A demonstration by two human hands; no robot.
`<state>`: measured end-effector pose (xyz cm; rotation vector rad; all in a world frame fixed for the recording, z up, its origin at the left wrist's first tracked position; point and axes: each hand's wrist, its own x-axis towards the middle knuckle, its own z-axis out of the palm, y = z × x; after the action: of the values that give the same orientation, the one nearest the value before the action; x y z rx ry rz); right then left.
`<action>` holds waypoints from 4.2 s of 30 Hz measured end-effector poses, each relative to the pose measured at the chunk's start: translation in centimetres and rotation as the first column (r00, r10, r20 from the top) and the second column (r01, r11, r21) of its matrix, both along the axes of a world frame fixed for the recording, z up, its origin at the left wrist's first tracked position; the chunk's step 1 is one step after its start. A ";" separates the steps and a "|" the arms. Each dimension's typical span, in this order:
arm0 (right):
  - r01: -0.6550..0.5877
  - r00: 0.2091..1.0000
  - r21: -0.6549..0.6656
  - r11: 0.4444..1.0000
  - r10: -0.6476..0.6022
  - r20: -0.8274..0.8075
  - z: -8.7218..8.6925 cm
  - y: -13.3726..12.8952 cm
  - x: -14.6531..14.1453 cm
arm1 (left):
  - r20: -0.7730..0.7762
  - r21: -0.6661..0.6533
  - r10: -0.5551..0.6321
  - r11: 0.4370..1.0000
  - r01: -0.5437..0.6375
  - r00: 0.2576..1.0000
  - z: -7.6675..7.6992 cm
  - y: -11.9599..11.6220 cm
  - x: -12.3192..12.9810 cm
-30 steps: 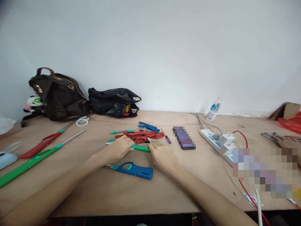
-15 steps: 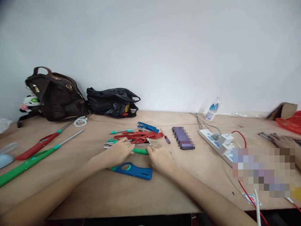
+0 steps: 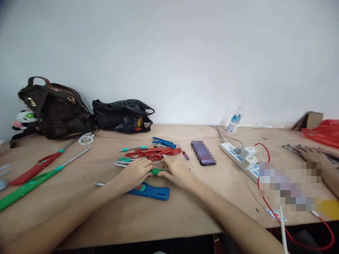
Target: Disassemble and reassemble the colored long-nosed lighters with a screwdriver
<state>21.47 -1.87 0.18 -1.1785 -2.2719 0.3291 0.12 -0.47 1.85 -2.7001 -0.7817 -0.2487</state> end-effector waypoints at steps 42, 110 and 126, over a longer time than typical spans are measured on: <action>-0.120 0.993 -0.353 0.928 0.115 -0.035 1.8 0.9 3.2 | 0.231 -0.381 -0.099 0.906 0.184 0.968 -1.3 -0.2 1.1; -0.263 0.957 -0.376 0.888 0.192 -0.215 -0.1 1.0 1.8 | 0.391 -0.711 0.284 0.697 0.091 0.876 -0.6 0.2 3.3; -0.269 0.931 -0.461 0.846 0.107 -0.348 0.1 1.4 2.5 | 0.405 -0.722 0.293 0.683 0.107 0.866 -0.8 0.3 3.3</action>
<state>23.93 -0.49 0.32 -1.0372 -2.0766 1.1643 3.38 -0.18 1.06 -3.3697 -1.4332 -0.7832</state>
